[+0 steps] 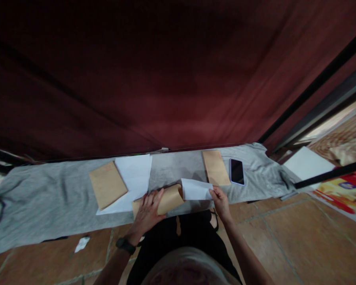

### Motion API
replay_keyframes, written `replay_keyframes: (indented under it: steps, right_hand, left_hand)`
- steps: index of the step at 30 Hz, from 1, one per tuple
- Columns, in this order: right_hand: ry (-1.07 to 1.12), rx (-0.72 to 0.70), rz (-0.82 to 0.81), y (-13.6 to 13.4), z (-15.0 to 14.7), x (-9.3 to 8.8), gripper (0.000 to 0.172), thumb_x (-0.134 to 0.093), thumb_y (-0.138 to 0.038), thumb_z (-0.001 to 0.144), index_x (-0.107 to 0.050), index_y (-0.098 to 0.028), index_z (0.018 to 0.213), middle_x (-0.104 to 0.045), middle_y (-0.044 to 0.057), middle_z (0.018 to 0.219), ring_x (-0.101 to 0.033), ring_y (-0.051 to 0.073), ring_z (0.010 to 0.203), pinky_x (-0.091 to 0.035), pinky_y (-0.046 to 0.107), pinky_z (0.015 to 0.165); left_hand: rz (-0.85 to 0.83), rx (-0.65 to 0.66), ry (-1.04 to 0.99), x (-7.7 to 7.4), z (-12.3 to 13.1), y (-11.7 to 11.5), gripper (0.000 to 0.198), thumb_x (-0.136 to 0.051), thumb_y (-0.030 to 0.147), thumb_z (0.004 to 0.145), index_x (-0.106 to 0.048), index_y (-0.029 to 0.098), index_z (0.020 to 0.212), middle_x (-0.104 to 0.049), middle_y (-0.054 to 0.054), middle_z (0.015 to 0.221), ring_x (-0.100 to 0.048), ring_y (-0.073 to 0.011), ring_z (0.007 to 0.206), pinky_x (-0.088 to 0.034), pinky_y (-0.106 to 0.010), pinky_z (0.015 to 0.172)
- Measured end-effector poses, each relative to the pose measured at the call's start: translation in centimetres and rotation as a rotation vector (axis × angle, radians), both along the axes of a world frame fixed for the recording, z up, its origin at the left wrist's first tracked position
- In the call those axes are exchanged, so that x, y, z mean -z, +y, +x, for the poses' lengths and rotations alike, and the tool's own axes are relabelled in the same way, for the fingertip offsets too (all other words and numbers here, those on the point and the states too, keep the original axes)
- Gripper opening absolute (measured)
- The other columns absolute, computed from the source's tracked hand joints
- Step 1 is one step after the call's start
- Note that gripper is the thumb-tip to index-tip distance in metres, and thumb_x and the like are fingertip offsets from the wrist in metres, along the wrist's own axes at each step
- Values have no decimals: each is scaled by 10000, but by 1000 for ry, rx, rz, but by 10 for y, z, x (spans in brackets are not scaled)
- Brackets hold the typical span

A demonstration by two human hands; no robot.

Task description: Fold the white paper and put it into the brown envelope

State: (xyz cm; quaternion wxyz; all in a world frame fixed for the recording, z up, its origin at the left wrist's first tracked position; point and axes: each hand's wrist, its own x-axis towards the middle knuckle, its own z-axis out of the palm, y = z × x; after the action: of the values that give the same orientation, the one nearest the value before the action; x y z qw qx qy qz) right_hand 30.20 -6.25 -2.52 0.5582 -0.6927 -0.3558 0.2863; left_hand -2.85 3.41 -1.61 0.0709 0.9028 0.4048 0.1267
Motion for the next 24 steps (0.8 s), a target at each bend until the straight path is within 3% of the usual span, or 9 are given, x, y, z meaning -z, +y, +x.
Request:
replay_keyframes:
  steps: [5,9,13,18,24]
  right_hand:
    - [-122,-114,-40,1,-8,-8,361,-545,-491,871,-737,-195,945,-758,83,915,-685,253,862,-538,344,787]
    - [-236,-217,-117,3,6,-18,312,-522,-403,882,-752,-218,982,-768,78,957,-703,258,910,-537,346,817]
    - [-312,-304,-184,7,18,-23,277,-508,-344,875,-751,-221,925,-757,56,855,-700,243,831,-517,311,744]
    - [-315,-344,-194,16,7,-14,236,-512,-310,862,-691,-201,753,-666,12,666,-630,178,660,-432,251,621]
    - [-295,-365,-187,27,-38,7,258,-547,-288,855,-604,-205,618,-580,-14,578,-540,136,581,-373,237,565]
  left_hand:
    - [21,2,36,2,-1,-1,1073,-780,410,724,-163,218,1581,-483,-168,1428,-463,-363,1335,-312,-552,1142]
    - [35,-3,44,2,0,-2,1068,-772,422,732,-162,213,1583,-488,-168,1434,-471,-355,1333,-307,-550,1147]
    - [49,15,36,1,1,-1,1037,-767,452,733,-214,210,1576,-520,-167,1410,-487,-353,1319,-291,-551,1156]
    - [69,55,47,-2,3,1,1027,-758,475,739,-228,198,1575,-530,-175,1408,-495,-359,1311,-272,-559,1163]
    - [48,91,60,-5,12,0,1093,-777,470,712,-176,210,1588,-500,-173,1442,-476,-356,1335,-255,-557,1173]
